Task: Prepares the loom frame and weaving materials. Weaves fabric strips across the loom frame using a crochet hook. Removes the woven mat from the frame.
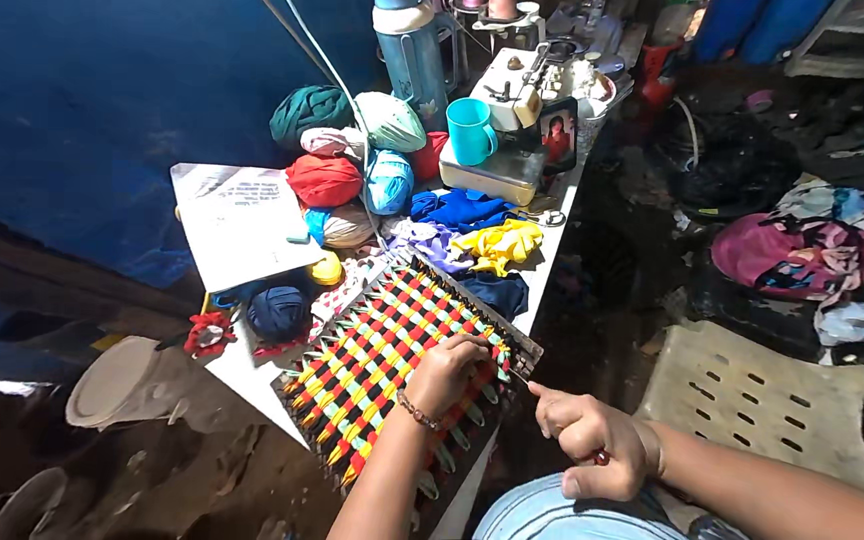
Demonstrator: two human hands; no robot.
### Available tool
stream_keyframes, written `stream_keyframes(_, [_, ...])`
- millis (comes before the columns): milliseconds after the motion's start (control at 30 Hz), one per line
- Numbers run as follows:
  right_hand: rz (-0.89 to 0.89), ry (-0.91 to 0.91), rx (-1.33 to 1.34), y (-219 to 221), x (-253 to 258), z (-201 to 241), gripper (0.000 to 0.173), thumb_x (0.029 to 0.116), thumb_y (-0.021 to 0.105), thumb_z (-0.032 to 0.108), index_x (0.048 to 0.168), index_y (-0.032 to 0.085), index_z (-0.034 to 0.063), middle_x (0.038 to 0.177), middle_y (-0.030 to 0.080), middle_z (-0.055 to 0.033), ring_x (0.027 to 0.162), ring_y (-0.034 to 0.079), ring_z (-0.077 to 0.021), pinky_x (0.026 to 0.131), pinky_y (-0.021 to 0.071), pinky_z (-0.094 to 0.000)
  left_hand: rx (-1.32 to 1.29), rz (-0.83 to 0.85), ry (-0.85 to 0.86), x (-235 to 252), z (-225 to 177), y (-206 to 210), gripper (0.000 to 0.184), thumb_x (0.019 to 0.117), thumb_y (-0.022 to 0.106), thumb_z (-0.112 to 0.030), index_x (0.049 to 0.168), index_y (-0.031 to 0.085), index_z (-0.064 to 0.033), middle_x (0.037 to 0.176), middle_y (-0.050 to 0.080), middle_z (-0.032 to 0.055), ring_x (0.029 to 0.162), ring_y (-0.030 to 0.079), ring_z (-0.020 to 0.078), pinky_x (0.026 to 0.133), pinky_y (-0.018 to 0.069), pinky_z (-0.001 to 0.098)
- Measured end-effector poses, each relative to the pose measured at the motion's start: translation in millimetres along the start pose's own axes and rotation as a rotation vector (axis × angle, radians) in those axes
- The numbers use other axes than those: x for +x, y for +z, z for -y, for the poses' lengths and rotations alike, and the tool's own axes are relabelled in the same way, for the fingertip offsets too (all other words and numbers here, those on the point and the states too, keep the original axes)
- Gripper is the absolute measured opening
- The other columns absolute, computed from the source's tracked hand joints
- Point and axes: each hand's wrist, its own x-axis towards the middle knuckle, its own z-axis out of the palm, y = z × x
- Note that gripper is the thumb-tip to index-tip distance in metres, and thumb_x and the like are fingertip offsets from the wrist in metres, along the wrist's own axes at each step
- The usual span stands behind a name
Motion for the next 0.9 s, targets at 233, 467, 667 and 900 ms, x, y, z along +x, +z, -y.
stream_keyframes(233, [0.308, -0.07, -0.069, -14.7, 6.2, -6.3, 0.058, 0.1062, 0.051, 0.041, 0.059, 0.042, 0.0081, 0.067, 0.051, -0.0137, 0.083, 0.063, -0.0336, 0.111, 0.0414, -0.0538, 0.087, 0.067, -0.371, -23.0, -68.7, 9.8, 0.015, 0.0912, 0.071, -0.014, 0.101, 0.079, -0.0066, 0.106, 0.074, 0.0133, 0.099, 0.072, 0.0287, 0.089, 0.0593, 0.0437])
stream_keyframes(467, [0.458, -0.099, -0.087, -24.0, 0.8, -13.1, 0.056, 0.1069, 0.049, 0.037, 0.059, 0.044, 0.008, 0.065, 0.052, -0.0129, 0.081, 0.064, -0.0333, 0.111, 0.0416, -0.0538, 0.266, -0.236, -0.265, -46.7, -70.2, 55.1, 0.012, 0.0861, 0.067, -0.004, 0.089, 0.078, -0.0083, 0.093, 0.075, 0.0101, 0.087, 0.074, 0.023, 0.081, 0.0615, 0.0334])
stream_keyframes(667, [0.204, -0.053, 0.036, -26.7, 9.6, 5.0, 0.056, 0.1073, 0.047, 0.035, 0.058, 0.035, 0.0113, 0.057, 0.04, -0.0081, 0.065, 0.053, -0.0258, 0.1, 0.0454, -0.0474, 0.279, -0.275, -0.249, -48.9, -66.6, 57.3, 0.013, 0.0888, 0.065, -0.006, 0.088, 0.077, -0.0093, 0.091, 0.075, 0.008, 0.088, 0.074, 0.0199, 0.083, 0.0602, 0.0292])
stream_keyframes(900, [-0.272, 0.262, 0.347, -26.3, 46.5, 16.6, 0.057, 0.1085, 0.041, 0.049, 0.067, 0.052, 0.0116, 0.064, 0.052, 0.0044, 0.074, 0.06, -0.0035, 0.099, 0.0477, -0.0304, 0.199, -0.29, -0.281, -49.2, -65.3, 57.1, 0.012, 0.0887, 0.065, -0.007, 0.09, 0.077, -0.0077, 0.092, 0.075, 0.008, 0.088, 0.074, 0.0183, 0.083, 0.0607, 0.0297])
